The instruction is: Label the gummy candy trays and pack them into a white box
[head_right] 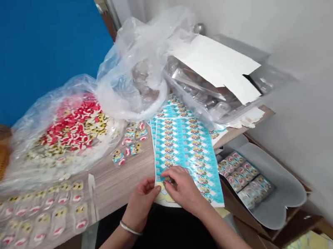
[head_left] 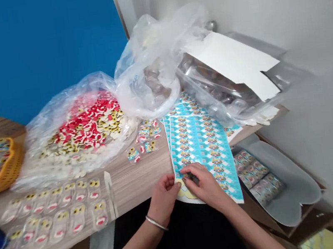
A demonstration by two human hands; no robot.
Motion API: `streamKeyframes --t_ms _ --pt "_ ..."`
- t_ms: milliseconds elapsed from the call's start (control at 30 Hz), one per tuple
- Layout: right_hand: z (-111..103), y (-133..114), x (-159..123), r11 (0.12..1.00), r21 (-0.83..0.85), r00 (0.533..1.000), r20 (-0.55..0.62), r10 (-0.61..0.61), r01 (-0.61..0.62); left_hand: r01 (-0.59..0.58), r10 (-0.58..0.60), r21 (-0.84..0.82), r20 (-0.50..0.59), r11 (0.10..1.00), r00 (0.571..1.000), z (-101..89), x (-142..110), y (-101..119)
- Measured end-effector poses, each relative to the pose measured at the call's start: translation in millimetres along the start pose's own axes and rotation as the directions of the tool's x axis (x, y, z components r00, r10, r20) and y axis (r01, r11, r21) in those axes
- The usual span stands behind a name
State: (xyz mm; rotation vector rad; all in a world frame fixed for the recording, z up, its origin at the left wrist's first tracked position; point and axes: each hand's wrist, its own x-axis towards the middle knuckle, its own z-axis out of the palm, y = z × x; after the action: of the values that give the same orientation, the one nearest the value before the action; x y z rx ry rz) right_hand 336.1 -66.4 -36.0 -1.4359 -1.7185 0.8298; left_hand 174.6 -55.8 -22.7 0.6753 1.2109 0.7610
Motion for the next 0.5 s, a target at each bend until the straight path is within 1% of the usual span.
streamKeyframes --t_ms 167,333,500 --pt "3.3 -3.8 3.2 0.999 -0.016 0.999 0.004 -0.04 0.04 -0.001 0.002 0.003 -0.018 1.0 1.0 -6.2 7.2 -4.8" --pt "3.3 -5.4 4.6 0.997 -0.039 0.997 0.038 -0.062 0.064 -0.063 0.063 0.018 0.013 0.998 0.998 -6.4 6.4 -4.6" --pt "6.7 -9.5 4.5 0.99 -0.085 0.993 0.035 -0.11 0.113 -0.106 0.106 -0.032 -0.001 0.994 0.994 -3.5 5.3 -4.8"
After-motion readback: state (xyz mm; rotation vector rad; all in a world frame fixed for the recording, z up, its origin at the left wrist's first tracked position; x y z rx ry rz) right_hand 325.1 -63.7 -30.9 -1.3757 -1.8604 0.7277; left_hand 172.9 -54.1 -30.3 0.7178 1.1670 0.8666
